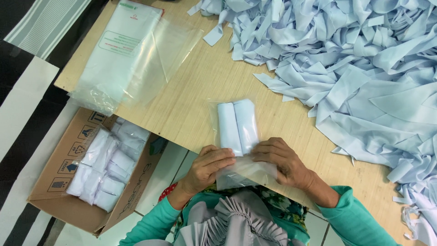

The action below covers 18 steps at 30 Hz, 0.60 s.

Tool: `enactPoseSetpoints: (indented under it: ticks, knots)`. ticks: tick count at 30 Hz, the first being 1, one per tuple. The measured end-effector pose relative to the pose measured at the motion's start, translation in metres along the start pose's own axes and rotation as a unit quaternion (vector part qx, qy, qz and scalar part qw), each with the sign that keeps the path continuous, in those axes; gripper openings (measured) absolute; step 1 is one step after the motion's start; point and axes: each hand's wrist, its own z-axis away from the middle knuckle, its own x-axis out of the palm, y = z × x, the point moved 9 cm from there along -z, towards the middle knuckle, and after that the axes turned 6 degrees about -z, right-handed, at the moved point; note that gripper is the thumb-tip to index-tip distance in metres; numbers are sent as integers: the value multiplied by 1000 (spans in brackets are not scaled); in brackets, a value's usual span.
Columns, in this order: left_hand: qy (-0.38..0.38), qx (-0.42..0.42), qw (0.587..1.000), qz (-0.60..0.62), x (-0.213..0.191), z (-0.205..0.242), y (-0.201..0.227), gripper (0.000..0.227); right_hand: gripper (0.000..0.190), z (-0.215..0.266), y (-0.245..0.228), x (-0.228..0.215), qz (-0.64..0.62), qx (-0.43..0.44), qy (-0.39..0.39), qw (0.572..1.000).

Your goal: The person folds a white cloth into a compact roll, places it into a clear plastic bag, and puts the bagged roll into a cardboard box. The person repeats this process with another cloth.

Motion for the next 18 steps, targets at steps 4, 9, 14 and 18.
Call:
enactPoseSetpoints:
  ticks: [4, 9, 14, 18]
  knots:
    - [28, -29, 998, 38, -4, 3, -2, 23, 36, 11, 22, -5, -55, 70, 43, 995]
    - [74, -130, 986, 79, -11, 9, -17, 19, 29, 31, 49, -7, -39, 193, 92, 976]
    - [125, -142, 982, 20, -9, -1, -3, 12, 32, 34, 52, -11, -54, 234, 129, 962]
    - [118, -186, 975, 25, -8, -5, -4, 21, 33, 59, 81, -6, -42, 279, 145, 949]
